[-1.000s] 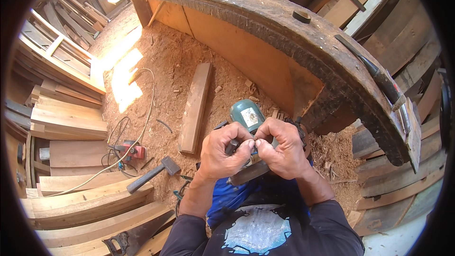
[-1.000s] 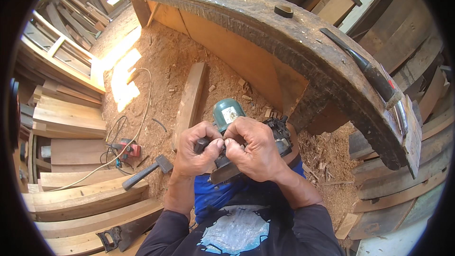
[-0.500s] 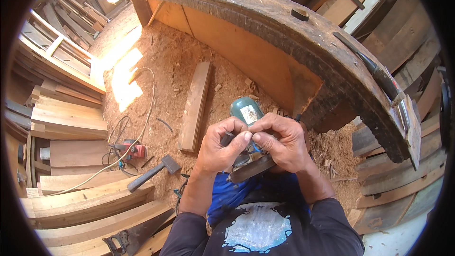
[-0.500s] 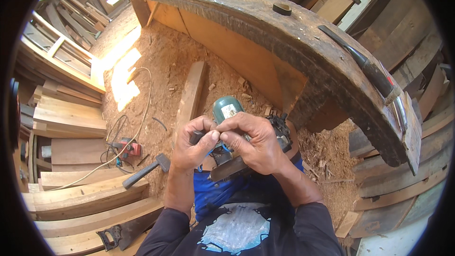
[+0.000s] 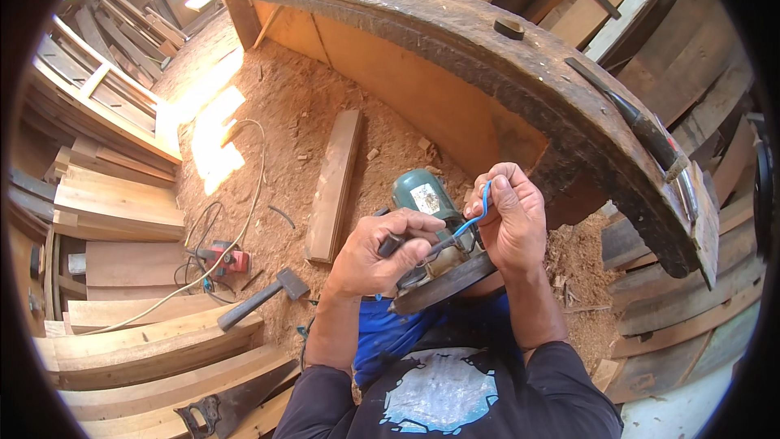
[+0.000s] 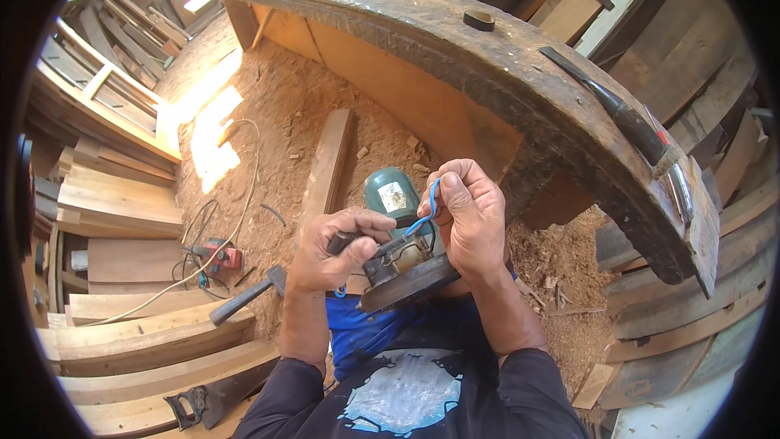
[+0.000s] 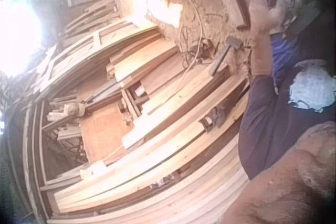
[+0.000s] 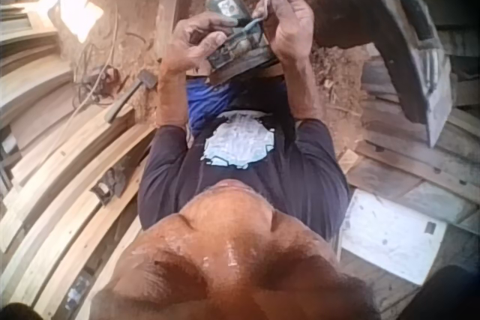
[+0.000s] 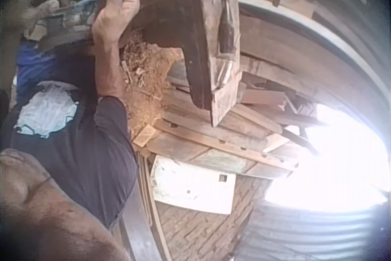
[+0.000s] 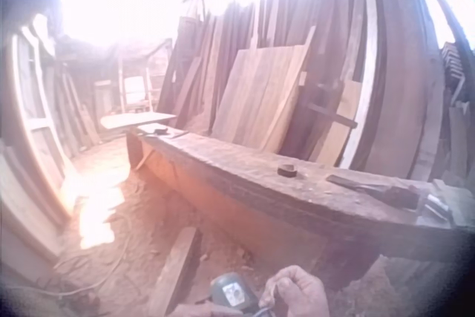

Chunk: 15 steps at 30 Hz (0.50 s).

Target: The person is connecting electrical wires and using a screwdriver to secure the motor housing of a circular saw while holding the tool on their lap.

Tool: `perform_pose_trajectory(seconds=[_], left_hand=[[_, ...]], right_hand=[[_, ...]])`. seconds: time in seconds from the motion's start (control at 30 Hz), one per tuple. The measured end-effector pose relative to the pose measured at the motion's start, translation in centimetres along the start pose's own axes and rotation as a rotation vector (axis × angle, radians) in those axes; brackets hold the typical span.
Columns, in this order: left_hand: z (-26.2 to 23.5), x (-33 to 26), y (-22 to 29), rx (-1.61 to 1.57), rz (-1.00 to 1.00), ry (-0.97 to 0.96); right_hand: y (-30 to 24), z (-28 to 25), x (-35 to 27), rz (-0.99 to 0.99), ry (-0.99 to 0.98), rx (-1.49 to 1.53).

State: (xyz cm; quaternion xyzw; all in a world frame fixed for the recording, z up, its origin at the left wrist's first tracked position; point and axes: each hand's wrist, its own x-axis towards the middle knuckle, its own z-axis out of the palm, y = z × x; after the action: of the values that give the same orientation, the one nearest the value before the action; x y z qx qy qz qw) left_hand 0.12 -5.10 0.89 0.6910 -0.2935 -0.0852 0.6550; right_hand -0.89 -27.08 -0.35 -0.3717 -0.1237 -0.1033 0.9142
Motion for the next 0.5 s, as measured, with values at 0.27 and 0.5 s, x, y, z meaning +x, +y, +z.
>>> perform_pose_trajectory(seconds=[0.27,0.5], left_hand=[[0.1,0.0,-0.5,-0.049,0.015,0.015],[-0.2,0.0,-1.2,-0.283,-0.064,0.007]], right_hand=[[-0.1,-0.3,0.3,0.056,0.048,0.019],[-0.4,-0.2,0.4,0.032,0.059,0.014]])
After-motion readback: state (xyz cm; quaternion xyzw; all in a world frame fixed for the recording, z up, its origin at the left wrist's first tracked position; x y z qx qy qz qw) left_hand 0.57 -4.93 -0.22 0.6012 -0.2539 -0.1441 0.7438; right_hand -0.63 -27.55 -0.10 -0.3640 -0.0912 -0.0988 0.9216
